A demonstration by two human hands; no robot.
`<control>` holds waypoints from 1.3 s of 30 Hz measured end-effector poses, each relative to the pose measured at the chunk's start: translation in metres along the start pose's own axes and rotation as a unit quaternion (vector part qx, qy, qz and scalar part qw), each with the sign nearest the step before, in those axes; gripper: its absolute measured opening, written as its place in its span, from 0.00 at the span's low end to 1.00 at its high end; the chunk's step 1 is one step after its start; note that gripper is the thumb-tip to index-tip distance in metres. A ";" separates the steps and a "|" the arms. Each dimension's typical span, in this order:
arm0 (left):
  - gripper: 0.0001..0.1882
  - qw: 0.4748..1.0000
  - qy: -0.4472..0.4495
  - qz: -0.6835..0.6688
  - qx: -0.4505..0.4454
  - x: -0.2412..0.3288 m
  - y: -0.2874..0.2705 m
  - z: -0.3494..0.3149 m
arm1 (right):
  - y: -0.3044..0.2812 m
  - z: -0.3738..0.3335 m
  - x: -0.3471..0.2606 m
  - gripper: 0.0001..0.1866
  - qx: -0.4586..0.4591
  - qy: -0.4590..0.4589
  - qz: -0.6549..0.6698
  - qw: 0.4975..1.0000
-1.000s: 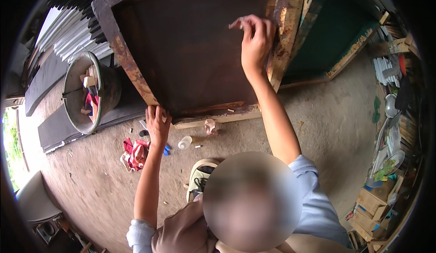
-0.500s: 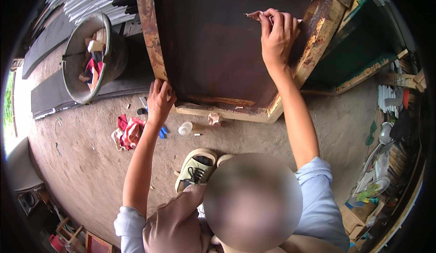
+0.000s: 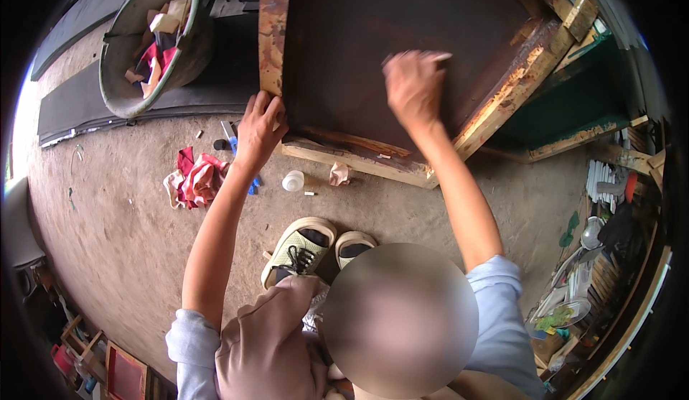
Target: The person sits on the floor and uses a utility knife to scrape a wooden frame, then wipes the surface with a cloth. They repeat the scraping and wiping process multiple times on the same frame.
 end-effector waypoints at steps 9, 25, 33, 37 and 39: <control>0.14 1.000 -0.007 -0.006 0.018 -0.002 -0.003 -0.001 | 0.001 -0.039 0.005 0.20 0.059 -0.169 0.051 0.982; 0.15 1.000 -0.002 -0.008 0.019 -0.001 0.000 -0.001 | -0.005 -0.032 -0.004 0.28 0.034 -0.204 0.022 0.978; 0.14 1.000 -0.006 -0.011 0.019 0.000 0.001 -0.002 | 0.022 -0.056 -0.018 0.35 -0.084 -0.178 0.185 0.963; 0.14 1.000 -0.003 -0.013 0.025 -0.001 0.001 0.000 | 0.037 -0.097 -0.043 0.33 -0.111 -0.433 0.133 0.885; 0.14 1.000 -0.008 -0.002 0.023 -0.006 -0.003 -0.006 | 0.015 -0.035 -0.016 0.33 -0.053 -0.276 0.088 0.956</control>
Point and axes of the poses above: each hand's wrist, its own z-axis towards the middle knuckle, its own y-axis out of the palm, x = y × z, the point moved 8 cm from there along z, towards the middle knuckle, and after that the axes turned 2 degrees about -z, right-handed, at the moved point
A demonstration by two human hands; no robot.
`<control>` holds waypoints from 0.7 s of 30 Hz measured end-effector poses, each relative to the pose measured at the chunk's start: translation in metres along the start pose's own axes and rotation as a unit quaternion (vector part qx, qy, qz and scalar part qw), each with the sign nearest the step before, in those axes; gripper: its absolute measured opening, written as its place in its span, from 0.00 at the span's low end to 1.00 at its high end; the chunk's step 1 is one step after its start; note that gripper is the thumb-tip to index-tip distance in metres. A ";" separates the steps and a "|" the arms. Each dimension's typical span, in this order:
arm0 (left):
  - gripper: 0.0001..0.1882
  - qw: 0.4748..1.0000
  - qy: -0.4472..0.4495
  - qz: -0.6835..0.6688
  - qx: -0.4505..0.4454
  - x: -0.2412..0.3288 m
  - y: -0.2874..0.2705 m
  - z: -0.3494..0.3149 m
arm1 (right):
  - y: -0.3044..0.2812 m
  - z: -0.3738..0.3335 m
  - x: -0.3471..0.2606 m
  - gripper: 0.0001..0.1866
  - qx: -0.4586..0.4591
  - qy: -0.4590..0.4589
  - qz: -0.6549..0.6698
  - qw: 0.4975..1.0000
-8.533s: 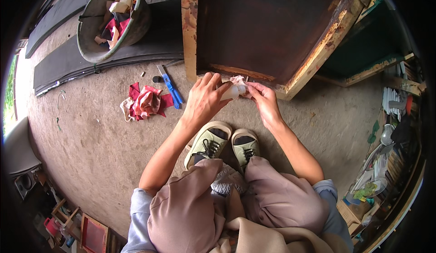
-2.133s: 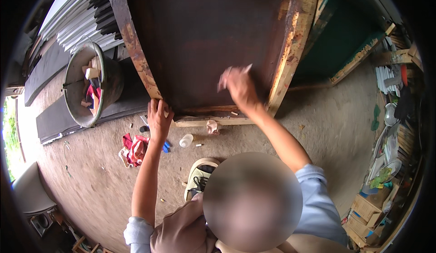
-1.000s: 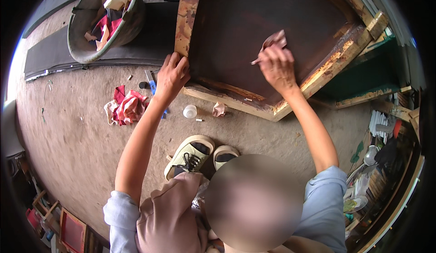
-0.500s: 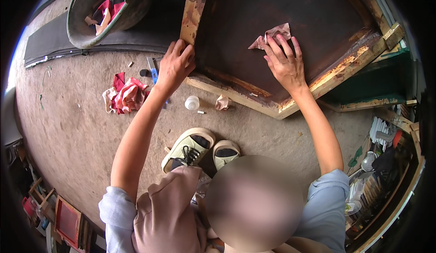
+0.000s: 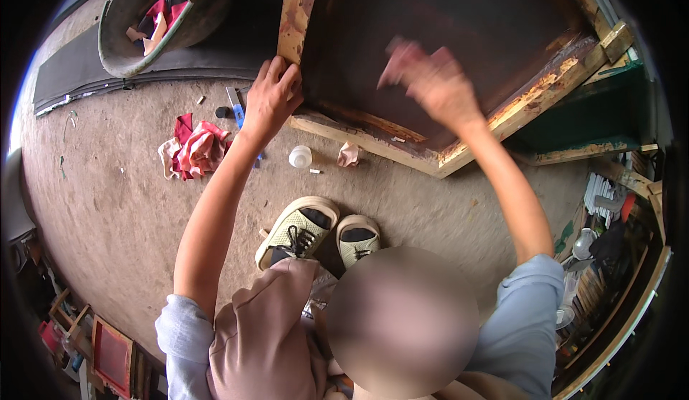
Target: The person sits on the floor and uses a utility knife to scrape a wooden frame, then wipes the surface with a cloth. They repeat the scraping and wiping process multiple times on the same frame.
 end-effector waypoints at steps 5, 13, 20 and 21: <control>0.14 1.000 0.010 0.000 0.005 0.006 0.001 0.005 | -0.008 0.015 0.020 0.34 0.065 0.249 -0.091 0.962; 0.14 1.000 0.008 0.008 -0.005 0.005 0.002 -0.001 | 0.017 -0.050 0.003 0.34 -0.087 0.152 -0.119 0.977; 0.12 1.000 0.007 -0.011 -0.011 0.003 0.002 0.004 | 0.012 0.042 -0.036 0.29 0.027 0.115 0.020 0.993; 0.13 1.000 0.001 -0.014 -0.013 0.003 0.004 0.004 | 0.033 0.022 -0.064 0.29 -0.027 0.024 0.031 0.999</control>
Point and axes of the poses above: each hand's wrist, its own z-axis towards the middle knuckle, its own y-axis out of the palm, x = y × z, the point moved 8 cm from there along z, towards the middle knuckle, and after that the axes turned 2 degrees about -z, right-handed, at the moved point
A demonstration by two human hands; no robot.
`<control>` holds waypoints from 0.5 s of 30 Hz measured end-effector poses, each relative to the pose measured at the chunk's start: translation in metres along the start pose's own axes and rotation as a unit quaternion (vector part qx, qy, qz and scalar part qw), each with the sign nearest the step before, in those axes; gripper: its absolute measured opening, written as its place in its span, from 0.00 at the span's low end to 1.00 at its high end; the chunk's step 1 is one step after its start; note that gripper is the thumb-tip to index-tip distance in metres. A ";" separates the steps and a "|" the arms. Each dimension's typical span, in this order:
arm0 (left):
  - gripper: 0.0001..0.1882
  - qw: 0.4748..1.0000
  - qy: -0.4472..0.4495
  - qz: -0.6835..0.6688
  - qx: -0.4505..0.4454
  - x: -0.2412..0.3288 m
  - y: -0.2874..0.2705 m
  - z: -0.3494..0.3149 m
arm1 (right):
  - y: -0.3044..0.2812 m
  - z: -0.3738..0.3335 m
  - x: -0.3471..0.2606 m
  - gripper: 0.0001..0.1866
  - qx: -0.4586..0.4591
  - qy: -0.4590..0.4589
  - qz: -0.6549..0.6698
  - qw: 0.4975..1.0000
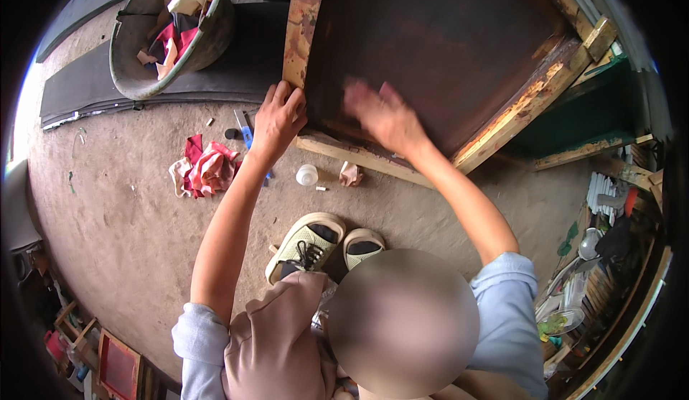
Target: The person sits on the floor and uses a utility knife to scrape a wooden frame, then wipes the surface with a cloth. They repeat the scraping and wiping process multiple times on the same frame.
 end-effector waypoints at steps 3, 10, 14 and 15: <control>0.15 1.000 0.015 0.008 0.015 0.002 0.001 0.000 | 0.005 -0.046 0.021 0.31 -0.013 -0.057 0.051 0.997; 0.17 1.000 0.002 0.021 0.004 -0.001 0.000 -0.004 | -0.094 0.034 0.126 0.29 0.182 0.266 -0.122 0.939; 0.16 1.000 0.005 -0.002 0.006 0.009 0.007 0.002 | -0.004 -0.039 0.003 0.21 0.013 -0.018 0.038 0.999; 0.16 1.000 0.005 -0.005 0.008 0.009 0.007 0.002 | 0.000 -0.060 0.003 0.18 0.009 -0.053 -0.022 0.998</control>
Point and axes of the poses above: each hand's wrist, its own z-axis towards the middle knuckle, its own y-axis out of the palm, x = y × z, the point moved 8 cm from there along z, towards the middle knuckle, and after that the axes turned 2 degrees about -z, right-handed, at the moved point
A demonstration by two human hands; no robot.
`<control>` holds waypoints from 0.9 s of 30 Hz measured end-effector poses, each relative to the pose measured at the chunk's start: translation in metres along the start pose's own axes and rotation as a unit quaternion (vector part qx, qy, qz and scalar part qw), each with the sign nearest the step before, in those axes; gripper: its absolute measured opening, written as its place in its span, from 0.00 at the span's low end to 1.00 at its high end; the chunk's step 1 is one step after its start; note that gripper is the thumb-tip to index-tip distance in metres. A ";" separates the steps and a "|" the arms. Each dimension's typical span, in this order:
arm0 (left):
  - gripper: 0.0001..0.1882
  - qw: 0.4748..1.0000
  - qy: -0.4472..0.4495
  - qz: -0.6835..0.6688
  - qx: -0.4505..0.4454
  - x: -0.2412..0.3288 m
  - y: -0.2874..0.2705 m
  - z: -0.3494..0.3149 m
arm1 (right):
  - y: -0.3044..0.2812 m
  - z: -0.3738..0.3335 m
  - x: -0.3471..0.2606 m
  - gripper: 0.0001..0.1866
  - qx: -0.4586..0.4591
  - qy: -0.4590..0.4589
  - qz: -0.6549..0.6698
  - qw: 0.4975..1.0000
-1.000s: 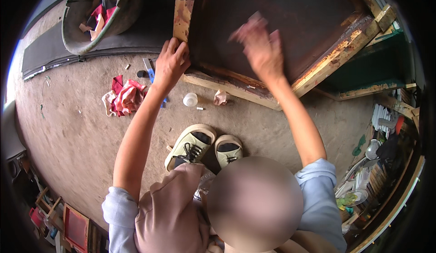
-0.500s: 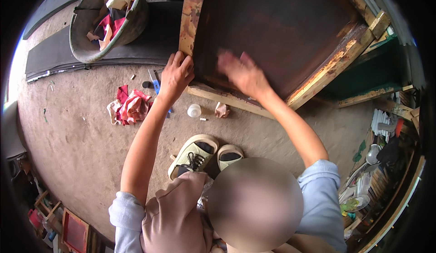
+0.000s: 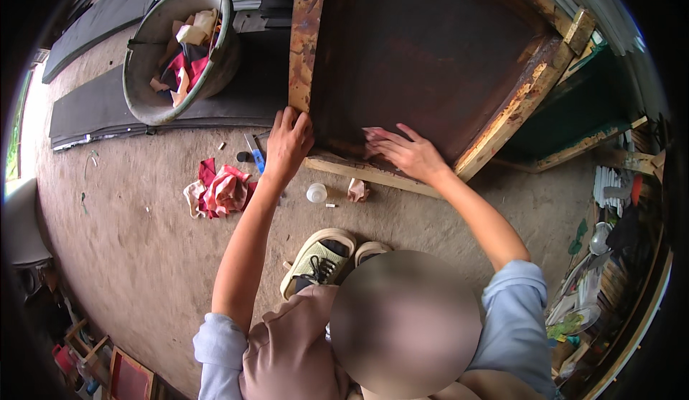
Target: The person sits on the floor and uses a utility knife to scrape a wooden frame, then wipes the surface with a cloth. They repeat the scraping and wiping process multiple times on the same frame.
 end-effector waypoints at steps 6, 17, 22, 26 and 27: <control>0.15 1.000 -0.007 0.023 0.004 -0.009 -0.006 -0.007 | -0.049 0.031 0.070 0.30 0.056 0.239 0.000 0.969; 0.13 1.000 -0.009 -0.008 -0.014 -0.001 -0.002 0.000 | 0.016 0.003 -0.009 0.26 -0.080 0.034 0.050 0.995; 0.12 1.000 -0.013 0.006 -0.014 -0.010 -0.009 -0.004 | -0.071 0.046 0.105 0.28 0.060 0.152 -0.075 0.984; 0.12 1.000 -0.012 0.017 -0.013 -0.009 -0.007 -0.003 | -0.124 0.094 0.170 0.27 0.277 0.327 -0.108 0.897; 0.12 1.000 -0.013 0.015 -0.016 -0.010 -0.008 -0.003 | -0.114 0.102 0.161 0.30 0.274 0.354 -0.114 0.887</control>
Point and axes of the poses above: each hand's wrist, its own z-axis towards the middle knuckle, its own y-axis out of the palm, x = y × z, the point moved 8 cm from there along z, towards the middle knuckle, and after that the axes turned 2 degrees about -z, right-handed, at the moved point
